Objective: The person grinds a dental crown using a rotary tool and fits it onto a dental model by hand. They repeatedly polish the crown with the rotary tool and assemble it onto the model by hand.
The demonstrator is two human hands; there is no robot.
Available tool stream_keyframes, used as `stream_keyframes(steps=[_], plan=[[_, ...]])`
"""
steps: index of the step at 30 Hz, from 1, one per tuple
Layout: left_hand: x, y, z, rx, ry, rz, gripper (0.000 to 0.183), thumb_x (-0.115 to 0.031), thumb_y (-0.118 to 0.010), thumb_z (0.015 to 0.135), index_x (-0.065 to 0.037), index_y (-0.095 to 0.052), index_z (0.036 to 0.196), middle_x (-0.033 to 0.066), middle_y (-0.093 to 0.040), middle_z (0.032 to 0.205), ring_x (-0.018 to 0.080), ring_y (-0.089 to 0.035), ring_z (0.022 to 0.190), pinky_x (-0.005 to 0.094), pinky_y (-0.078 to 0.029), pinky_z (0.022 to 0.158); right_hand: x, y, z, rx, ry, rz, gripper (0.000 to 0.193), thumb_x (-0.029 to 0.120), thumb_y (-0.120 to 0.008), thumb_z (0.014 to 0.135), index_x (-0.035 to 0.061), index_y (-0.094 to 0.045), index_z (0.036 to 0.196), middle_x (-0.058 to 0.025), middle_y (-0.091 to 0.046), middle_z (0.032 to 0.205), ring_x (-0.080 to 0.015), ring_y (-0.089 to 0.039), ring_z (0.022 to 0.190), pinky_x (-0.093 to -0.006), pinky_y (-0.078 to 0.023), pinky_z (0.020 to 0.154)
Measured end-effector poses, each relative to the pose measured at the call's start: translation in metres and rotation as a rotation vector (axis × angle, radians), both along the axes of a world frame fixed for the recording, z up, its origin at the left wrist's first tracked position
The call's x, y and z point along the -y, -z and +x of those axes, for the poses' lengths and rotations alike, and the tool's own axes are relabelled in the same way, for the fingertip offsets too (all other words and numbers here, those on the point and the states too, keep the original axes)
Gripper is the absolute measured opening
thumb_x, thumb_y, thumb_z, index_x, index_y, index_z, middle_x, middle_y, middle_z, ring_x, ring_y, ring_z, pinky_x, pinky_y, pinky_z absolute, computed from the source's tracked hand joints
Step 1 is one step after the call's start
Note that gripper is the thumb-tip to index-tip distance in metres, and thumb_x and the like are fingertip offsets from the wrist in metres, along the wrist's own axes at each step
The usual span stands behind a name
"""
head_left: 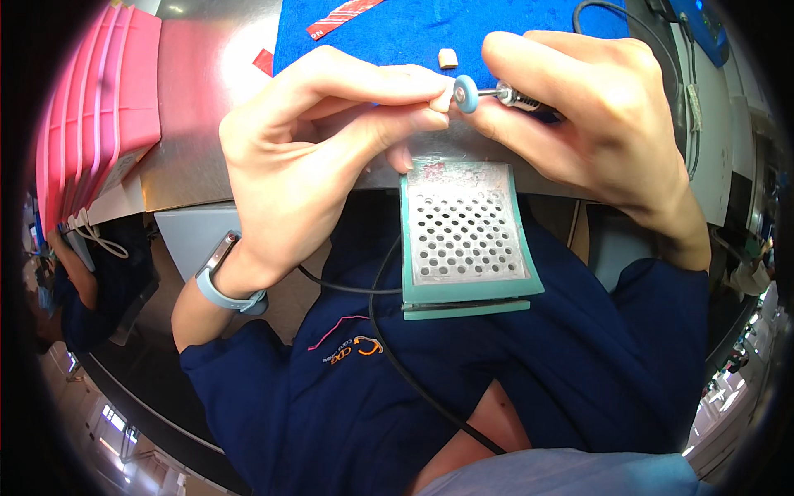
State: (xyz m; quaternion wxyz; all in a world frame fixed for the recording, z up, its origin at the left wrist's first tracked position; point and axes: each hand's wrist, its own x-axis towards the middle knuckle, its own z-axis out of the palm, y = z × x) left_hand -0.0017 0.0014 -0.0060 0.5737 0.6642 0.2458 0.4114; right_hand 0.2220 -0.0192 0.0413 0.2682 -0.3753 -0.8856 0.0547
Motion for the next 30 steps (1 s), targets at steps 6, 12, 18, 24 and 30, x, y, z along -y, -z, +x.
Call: stream_keyframes(steps=[6,12,18,24,30], plan=[[0.0,-0.008,-0.002,-0.105,-0.131,-0.026,0.017,-0.001,-0.06,0.092,0.001,-0.055,0.108,0.0214,-0.067,0.109,0.0135,-0.066,0.069,0.0176,-0.045,0.05,-0.011,-0.004,0.0,-0.015,0.216,-0.127,0.02,0.008,-0.075,0.075,0.0035,-0.066,0.092,-0.0076,-0.058,0.067,-0.0223,-0.057,0.055,-0.0298,-0.044,0.054],[-0.003,-0.008,0.003,0.0,-0.156,-0.091,0.019,-0.005,-0.061,0.093,0.0,-0.054,0.11,0.021,-0.065,0.114,0.0146,-0.067,0.073,0.0178,-0.044,0.05,-0.036,0.019,0.024,0.13,0.233,0.151,0.017,0.017,-0.068,0.083,0.0025,-0.059,0.086,-0.0139,-0.058,0.081,-0.0311,-0.058,0.074,-0.0383,-0.048,0.066],[-0.003,-0.011,0.0,-0.064,-0.19,-0.029,0.019,0.001,-0.063,0.09,0.0,-0.058,0.108,0.0171,-0.067,0.11,0.0124,-0.066,0.078,0.0178,-0.044,0.053,-0.02,0.032,-0.004,-0.037,0.079,0.175,0.02,0.014,-0.073,0.078,0.0025,-0.064,0.092,-0.0114,-0.059,0.081,-0.0246,-0.058,0.072,-0.0331,-0.047,0.066],[-0.002,-0.01,-0.005,-0.035,-0.207,-0.062,0.022,0.006,-0.066,0.086,0.0,-0.061,0.106,0.0128,-0.068,0.103,0.011,-0.065,0.078,0.0181,-0.045,0.054,-0.009,0.003,-0.008,-0.418,0.041,-0.412,0.017,-0.005,-0.065,0.084,-0.0035,-0.065,0.101,-0.0082,-0.064,0.101,-0.0154,-0.064,0.087,-0.0287,-0.053,0.074],[-0.002,-0.005,0.0,0.054,-0.124,0.048,0.022,0.007,-0.068,0.083,0.0,-0.064,0.103,0.0112,-0.067,0.103,0.0102,-0.064,0.082,0.0182,-0.047,0.056,0.001,0.004,-0.011,-0.83,0.01,-0.774,0.019,-0.01,-0.066,0.082,-0.0061,-0.063,0.101,-0.0137,-0.065,0.099,-0.0191,-0.066,0.094,-0.0291,-0.055,0.082]])
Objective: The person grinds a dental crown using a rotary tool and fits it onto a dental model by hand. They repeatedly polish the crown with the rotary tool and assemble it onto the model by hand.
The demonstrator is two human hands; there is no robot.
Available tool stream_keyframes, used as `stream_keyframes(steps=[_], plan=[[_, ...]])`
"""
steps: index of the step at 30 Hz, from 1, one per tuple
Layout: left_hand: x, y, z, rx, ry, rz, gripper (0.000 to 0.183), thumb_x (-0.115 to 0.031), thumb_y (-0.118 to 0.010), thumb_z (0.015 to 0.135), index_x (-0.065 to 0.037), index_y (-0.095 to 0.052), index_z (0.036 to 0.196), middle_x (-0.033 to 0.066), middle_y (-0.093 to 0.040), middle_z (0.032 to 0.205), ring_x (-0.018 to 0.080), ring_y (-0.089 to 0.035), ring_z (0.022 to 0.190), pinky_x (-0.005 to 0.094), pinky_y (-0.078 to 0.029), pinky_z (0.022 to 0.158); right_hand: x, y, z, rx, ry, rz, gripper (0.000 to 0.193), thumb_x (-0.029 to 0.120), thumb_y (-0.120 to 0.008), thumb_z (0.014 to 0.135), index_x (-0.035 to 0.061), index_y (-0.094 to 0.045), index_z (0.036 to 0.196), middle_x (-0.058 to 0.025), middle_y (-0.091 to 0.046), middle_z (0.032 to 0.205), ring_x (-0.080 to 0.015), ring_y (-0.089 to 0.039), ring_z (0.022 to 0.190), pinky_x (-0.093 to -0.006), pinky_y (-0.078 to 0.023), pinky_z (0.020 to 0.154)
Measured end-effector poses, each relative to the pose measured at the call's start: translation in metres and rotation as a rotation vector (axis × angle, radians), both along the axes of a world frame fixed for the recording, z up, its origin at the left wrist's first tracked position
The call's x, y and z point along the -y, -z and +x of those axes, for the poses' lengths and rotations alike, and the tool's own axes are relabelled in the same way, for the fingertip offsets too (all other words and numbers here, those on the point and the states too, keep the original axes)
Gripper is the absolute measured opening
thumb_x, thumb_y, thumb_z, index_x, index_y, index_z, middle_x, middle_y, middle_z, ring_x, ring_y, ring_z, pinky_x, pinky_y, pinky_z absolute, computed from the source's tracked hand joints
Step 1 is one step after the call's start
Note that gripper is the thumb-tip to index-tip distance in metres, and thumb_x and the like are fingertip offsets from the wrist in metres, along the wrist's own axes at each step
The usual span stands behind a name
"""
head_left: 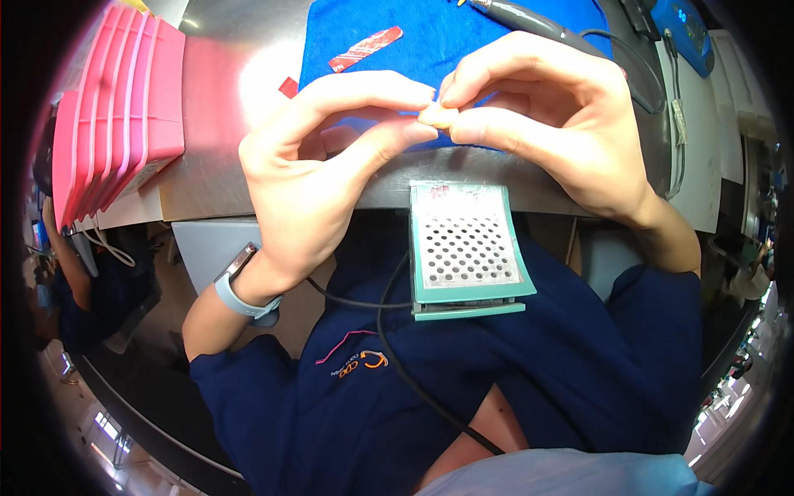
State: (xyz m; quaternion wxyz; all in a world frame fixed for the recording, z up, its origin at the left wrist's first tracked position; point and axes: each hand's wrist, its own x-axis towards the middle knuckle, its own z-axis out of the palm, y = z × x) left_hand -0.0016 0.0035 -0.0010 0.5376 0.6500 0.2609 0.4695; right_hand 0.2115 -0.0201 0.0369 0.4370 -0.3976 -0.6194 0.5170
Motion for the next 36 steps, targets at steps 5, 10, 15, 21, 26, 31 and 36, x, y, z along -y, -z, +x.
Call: stream_keyframes(steps=[5,10,15,21,26,31,36], plan=[[-0.001,-0.001,-0.004,-0.049,0.016,0.037,0.023,0.009,-0.067,0.083,0.001,-0.064,0.104,0.011,-0.067,0.103,0.0119,-0.064,0.087,0.0193,-0.049,0.062,-0.002,0.002,0.0,0.045,0.014,-0.007,0.018,-0.01,-0.067,0.081,-0.0043,-0.065,0.098,-0.0129,-0.067,0.095,-0.0184,-0.067,0.09,-0.0285,-0.055,0.081],[-0.002,-0.002,-0.002,-0.01,0.082,0.086,0.023,0.013,-0.065,0.082,0.003,-0.064,0.102,0.013,-0.066,0.102,0.0187,-0.063,0.095,0.0288,-0.051,0.083,0.001,0.009,0.0,-0.075,-0.015,-0.028,0.019,-0.01,-0.067,0.079,-0.0053,-0.064,0.097,-0.0138,-0.066,0.092,-0.0191,-0.066,0.087,-0.0301,-0.056,0.077],[-0.002,0.003,-0.007,-0.022,0.096,0.189,0.022,0.013,-0.067,0.08,0.004,-0.066,0.099,0.0137,-0.065,0.102,0.0182,-0.062,0.095,0.029,-0.05,0.084,0.005,0.009,-0.009,-0.165,0.002,-0.168,0.023,-0.01,-0.07,0.076,-0.0053,-0.064,0.098,-0.0123,-0.065,0.091,-0.018,-0.066,0.087,-0.0292,-0.055,0.079],[-0.003,0.002,-0.01,-0.08,0.098,0.231,0.023,0.013,-0.067,0.079,0.004,-0.066,0.1,0.0143,-0.063,0.103,0.018,-0.061,0.094,0.0287,-0.049,0.083,0.003,0.012,0.002,-0.098,-0.069,-0.17,0.019,-0.009,-0.071,0.075,-0.0044,-0.065,0.092,-0.0117,-0.066,0.089,-0.0158,-0.065,0.083,-0.0278,-0.053,0.077],[-0.002,0.002,-0.009,-0.07,0.093,0.244,0.024,0.012,-0.068,0.08,0.004,-0.066,0.102,0.0158,-0.062,0.104,0.0189,-0.061,0.094,0.0288,-0.05,0.083,0.004,0.013,0.001,-0.126,-0.054,-0.207,0.014,-0.006,-0.072,0.076,-0.0034,-0.064,0.087,-0.0117,-0.066,0.086,-0.0154,-0.064,0.08,-0.0272,-0.052,0.074],[-0.003,0.003,-0.009,-0.061,0.094,0.296,0.024,0.01,-0.068,0.081,0.005,-0.065,0.104,0.0164,-0.063,0.105,0.0192,-0.062,0.093,0.0287,-0.049,0.084,0.003,0.013,0.001,-0.172,-0.081,-0.211,0.015,-0.001,-0.075,0.078,-0.0027,-0.064,0.088,-0.0107,-0.066,0.085,-0.0154,-0.064,0.079,-0.0278,-0.053,0.073],[-0.004,-0.001,-0.009,-0.103,0.112,0.378,0.025,0.008,-0.066,0.083,0.005,-0.064,0.107,0.0169,-0.062,0.107,0.0193,-0.062,0.094,0.0285,-0.049,0.084,0.001,0.021,0.006,-0.184,-0.135,-0.195,0.018,0.003,-0.074,0.08,-0.0029,-0.064,0.093,-0.0094,-0.065,0.086,-0.0165,-0.065,0.08,-0.0287,-0.054,0.073]])
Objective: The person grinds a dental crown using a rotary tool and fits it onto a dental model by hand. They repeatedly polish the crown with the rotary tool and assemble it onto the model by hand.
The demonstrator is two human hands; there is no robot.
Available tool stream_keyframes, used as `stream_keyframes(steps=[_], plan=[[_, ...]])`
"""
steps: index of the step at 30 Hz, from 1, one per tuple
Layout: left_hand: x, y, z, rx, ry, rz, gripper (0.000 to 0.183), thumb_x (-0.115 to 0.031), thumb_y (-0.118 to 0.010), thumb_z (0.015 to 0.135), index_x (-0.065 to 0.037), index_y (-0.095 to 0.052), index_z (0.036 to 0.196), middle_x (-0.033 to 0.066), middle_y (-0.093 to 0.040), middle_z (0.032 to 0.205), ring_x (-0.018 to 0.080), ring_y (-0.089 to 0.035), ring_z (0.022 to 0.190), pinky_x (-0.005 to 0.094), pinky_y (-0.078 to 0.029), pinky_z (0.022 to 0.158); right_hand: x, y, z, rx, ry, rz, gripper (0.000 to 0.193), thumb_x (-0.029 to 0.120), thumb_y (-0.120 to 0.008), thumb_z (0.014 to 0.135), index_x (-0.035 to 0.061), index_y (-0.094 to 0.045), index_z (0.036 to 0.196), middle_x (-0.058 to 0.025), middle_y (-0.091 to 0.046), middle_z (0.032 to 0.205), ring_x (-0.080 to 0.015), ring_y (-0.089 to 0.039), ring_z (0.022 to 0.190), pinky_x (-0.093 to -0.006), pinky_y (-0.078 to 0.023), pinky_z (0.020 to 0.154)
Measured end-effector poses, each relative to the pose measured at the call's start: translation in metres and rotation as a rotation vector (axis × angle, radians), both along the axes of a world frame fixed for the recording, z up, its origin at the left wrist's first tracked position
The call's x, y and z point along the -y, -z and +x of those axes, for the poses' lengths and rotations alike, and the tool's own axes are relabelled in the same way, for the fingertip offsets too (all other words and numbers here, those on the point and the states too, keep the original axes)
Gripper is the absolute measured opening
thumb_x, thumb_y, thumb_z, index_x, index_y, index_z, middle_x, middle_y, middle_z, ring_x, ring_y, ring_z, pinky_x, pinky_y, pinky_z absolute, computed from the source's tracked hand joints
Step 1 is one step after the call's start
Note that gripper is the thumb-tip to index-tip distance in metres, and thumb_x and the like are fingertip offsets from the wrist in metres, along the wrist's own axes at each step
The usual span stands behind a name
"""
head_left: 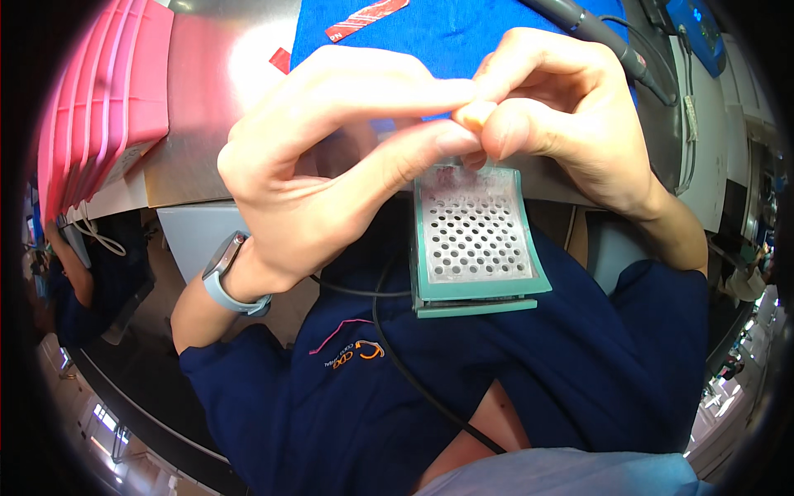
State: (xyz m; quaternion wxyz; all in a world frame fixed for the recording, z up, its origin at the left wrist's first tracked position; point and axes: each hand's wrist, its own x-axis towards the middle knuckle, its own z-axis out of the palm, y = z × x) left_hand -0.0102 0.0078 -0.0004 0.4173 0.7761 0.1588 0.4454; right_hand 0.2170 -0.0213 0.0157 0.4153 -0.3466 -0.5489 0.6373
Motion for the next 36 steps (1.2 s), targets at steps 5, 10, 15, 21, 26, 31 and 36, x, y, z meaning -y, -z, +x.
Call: stream_keyframes(steps=[5,10,15,21,26,31,36], plan=[[0.0028,-0.003,-0.0031,-0.094,-0.044,-0.028,0.026,0.006,-0.064,0.086,0.006,-0.062,0.112,0.0183,-0.06,0.113,0.0184,-0.062,0.095,0.0252,-0.052,0.078,0.0058,-0.0045,-0.0068,-0.025,0.045,-0.104,0.024,0.005,-0.073,0.081,-0.0038,-0.064,0.102,-0.01,-0.065,0.091,-0.0184,-0.067,0.082,-0.0296,-0.055,0.076],[0.0026,0.0009,-0.0042,-0.096,-0.081,-0.009,0.027,0.008,-0.064,0.084,0.005,-0.062,0.111,0.0185,-0.059,0.114,0.019,-0.063,0.096,0.0244,-0.053,0.076,0.0061,-0.0062,-0.0071,0.104,0.078,-0.068,0.027,0.0,-0.072,0.081,-0.0053,-0.063,0.105,-0.0124,-0.066,0.096,-0.0181,-0.067,0.084,-0.0299,-0.055,0.079],[-0.0026,-0.0006,-0.0018,-0.091,-0.084,0.177,0.029,0.011,-0.068,0.078,0.004,-0.065,0.107,0.0181,-0.061,0.111,0.0207,-0.064,0.095,0.0276,-0.053,0.079,0.0057,-0.0065,-0.0076,0.114,0.065,0.003,0.024,-0.004,-0.071,0.079,-0.0052,-0.064,0.102,-0.0126,-0.066,0.094,-0.0179,-0.067,0.084,-0.0297,-0.055,0.079],[-0.001,-0.0039,-0.0022,-0.052,-0.046,0.207,0.036,0.011,-0.072,0.072,0.001,-0.067,0.106,0.0181,-0.062,0.112,0.0231,-0.065,0.092,0.0296,-0.051,0.083,0.0069,-0.0043,-0.0052,0.121,0.046,0.17,0.022,-0.008,-0.073,0.076,-0.0043,-0.065,0.096,-0.012,-0.066,0.091,-0.0172,-0.065,0.083,-0.0291,-0.053,0.077],[0.0005,-0.0014,-0.0039,-0.091,-0.006,0.057,0.031,0.011,-0.068,0.077,0.004,-0.065,0.107,0.019,-0.06,0.116,0.0225,-0.063,0.097,0.0303,-0.051,0.083,0.0054,-0.0037,-0.003,0.079,0.04,0.061,0.027,-0.009,-0.076,0.072,-0.0033,-0.066,0.096,-0.0105,-0.066,0.089,-0.0157,-0.064,0.081,-0.028,-0.053,0.076],[0.0004,0.0,-0.0041,-0.075,0.039,-0.099,0.03,0.008,-0.064,0.083,0.007,-0.062,0.113,0.0192,-0.058,0.119,0.0221,-0.061,0.101,0.0302,-0.052,0.083,0.0067,-0.0057,-0.0056,0.05,0.085,-0.052,0.031,-0.005,-0.079,0.071,-0.0021,-0.065,0.098,-0.0086,-0.066,0.089,-0.0138,-0.064,0.083,-0.0271,-0.052,0.078],[0.0022,-0.0003,-0.0031,-0.055,0.044,-0.31,0.032,0.007,-0.064,0.084,0.007,-0.06,0.116,0.019,-0.057,0.121,0.0223,-0.06,0.102,0.0305,-0.053,0.084,0.0058,-0.0067,-0.0048,0.092,0.107,-0.101,0.033,-0.002,-0.081,0.071,-0.0019,-0.065,0.1,-0.0083,-0.066,0.092,-0.0135,-0.064,0.086,-0.0268,-0.052,0.081]])
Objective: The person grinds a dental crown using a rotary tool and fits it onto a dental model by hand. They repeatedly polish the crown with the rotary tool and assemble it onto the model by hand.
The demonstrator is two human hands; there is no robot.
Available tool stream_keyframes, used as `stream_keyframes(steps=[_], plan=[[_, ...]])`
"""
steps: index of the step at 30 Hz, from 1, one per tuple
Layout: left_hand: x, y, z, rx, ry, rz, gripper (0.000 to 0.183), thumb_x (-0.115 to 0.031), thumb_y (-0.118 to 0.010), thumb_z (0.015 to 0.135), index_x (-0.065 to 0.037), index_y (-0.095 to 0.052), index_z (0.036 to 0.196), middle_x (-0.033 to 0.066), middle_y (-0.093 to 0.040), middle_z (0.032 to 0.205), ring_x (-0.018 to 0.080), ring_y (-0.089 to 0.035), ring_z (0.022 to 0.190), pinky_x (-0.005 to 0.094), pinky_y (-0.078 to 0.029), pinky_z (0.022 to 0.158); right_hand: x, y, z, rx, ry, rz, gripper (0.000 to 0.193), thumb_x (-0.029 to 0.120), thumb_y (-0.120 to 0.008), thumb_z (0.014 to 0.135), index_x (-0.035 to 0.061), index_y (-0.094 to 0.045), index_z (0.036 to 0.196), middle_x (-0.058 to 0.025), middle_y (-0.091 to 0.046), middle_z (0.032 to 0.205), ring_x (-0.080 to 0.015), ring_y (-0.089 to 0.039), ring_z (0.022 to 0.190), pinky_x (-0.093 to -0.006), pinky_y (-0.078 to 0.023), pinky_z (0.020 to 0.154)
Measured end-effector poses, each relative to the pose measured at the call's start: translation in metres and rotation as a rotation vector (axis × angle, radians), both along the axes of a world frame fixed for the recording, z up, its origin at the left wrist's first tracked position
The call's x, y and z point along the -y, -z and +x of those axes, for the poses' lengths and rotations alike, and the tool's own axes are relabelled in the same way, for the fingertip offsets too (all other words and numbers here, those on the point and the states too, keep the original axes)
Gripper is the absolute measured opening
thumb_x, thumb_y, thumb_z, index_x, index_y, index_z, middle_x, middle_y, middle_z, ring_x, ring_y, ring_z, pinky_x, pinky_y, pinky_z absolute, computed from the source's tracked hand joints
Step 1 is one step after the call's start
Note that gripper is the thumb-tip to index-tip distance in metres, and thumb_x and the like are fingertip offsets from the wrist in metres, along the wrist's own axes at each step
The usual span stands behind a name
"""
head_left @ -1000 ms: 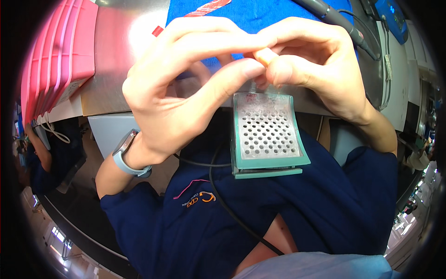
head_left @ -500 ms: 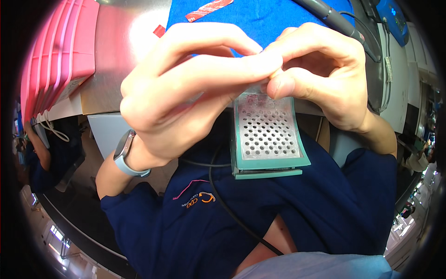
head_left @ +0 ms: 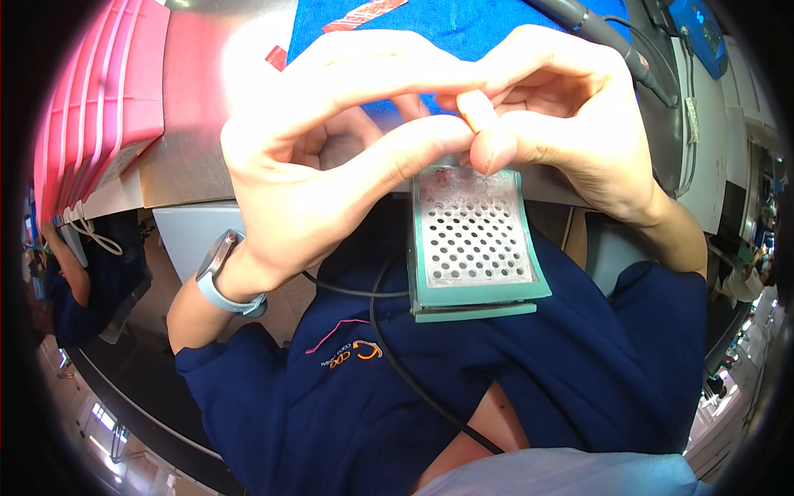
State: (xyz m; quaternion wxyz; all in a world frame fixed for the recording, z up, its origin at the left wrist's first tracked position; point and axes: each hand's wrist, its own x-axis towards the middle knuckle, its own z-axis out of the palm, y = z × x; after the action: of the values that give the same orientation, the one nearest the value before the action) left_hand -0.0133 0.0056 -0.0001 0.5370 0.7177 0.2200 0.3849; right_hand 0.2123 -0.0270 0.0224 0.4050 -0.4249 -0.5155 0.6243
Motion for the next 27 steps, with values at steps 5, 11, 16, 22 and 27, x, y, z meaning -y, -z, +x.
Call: stream_keyframes(steps=[5,11,16,22,27], plan=[[0.001,0.001,-0.004,-0.034,-0.02,0.076,0.029,0.006,-0.064,0.084,0.006,-0.061,0.114,0.0197,-0.056,0.122,0.023,-0.06,0.105,0.0327,-0.052,0.089,0.001,-0.001,-0.001,-0.055,-0.013,-0.048,0.03,0.0,-0.079,0.073,-0.0025,-0.064,0.099,-0.0092,-0.066,0.092,-0.0147,-0.065,0.085,-0.0274,-0.053,0.08],[-0.001,0.005,-0.003,-0.032,-0.005,0.138,0.027,0.003,-0.065,0.085,0.005,-0.062,0.112,0.0211,-0.057,0.122,0.0246,-0.06,0.107,0.0353,-0.049,0.093,0.0,0.003,-0.001,-0.068,-0.026,-0.065,0.026,0.0,-0.077,0.076,-0.004,-0.064,0.098,-0.0116,-0.067,0.09,-0.0175,-0.067,0.081,-0.03,-0.057,0.075],[0.0,0.004,-0.002,-0.044,-0.025,0.118,0.026,0.002,-0.066,0.086,0.004,-0.063,0.112,0.0207,-0.058,0.121,0.0247,-0.06,0.106,0.0349,-0.049,0.093,-0.001,0.001,-0.001,-0.062,-0.038,-0.14,0.021,-0.001,-0.073,0.079,-0.0043,-0.063,0.097,-0.0137,-0.067,0.089,-0.0194,-0.068,0.077,-0.0302,-0.057,0.074],[-0.007,0.006,-0.001,-0.034,-0.015,0.25,0.024,0.001,-0.065,0.087,0.005,-0.064,0.11,0.0207,-0.058,0.121,0.0244,-0.06,0.106,0.0337,-0.05,0.091,0.0,0.001,0.0,-0.097,-0.056,-0.166,0.021,0.002,-0.074,0.079,-0.0032,-0.063,0.096,-0.0133,-0.067,0.088,-0.0187,-0.068,0.075,-0.029,-0.057,0.072],[-0.001,0.002,0.001,0.019,0.007,0.244,0.025,0.003,-0.064,0.087,0.007,-0.062,0.111,0.0217,-0.056,0.122,0.0233,-0.061,0.104,0.0304,-0.052,0.086,-0.001,0.009,0.0,-0.188,-0.116,-0.108,0.025,0.007,-0.076,0.078,-0.0015,-0.061,0.097,-0.0117,-0.066,0.089,-0.0163,-0.066,0.077,-0.0285,-0.057,0.071]])
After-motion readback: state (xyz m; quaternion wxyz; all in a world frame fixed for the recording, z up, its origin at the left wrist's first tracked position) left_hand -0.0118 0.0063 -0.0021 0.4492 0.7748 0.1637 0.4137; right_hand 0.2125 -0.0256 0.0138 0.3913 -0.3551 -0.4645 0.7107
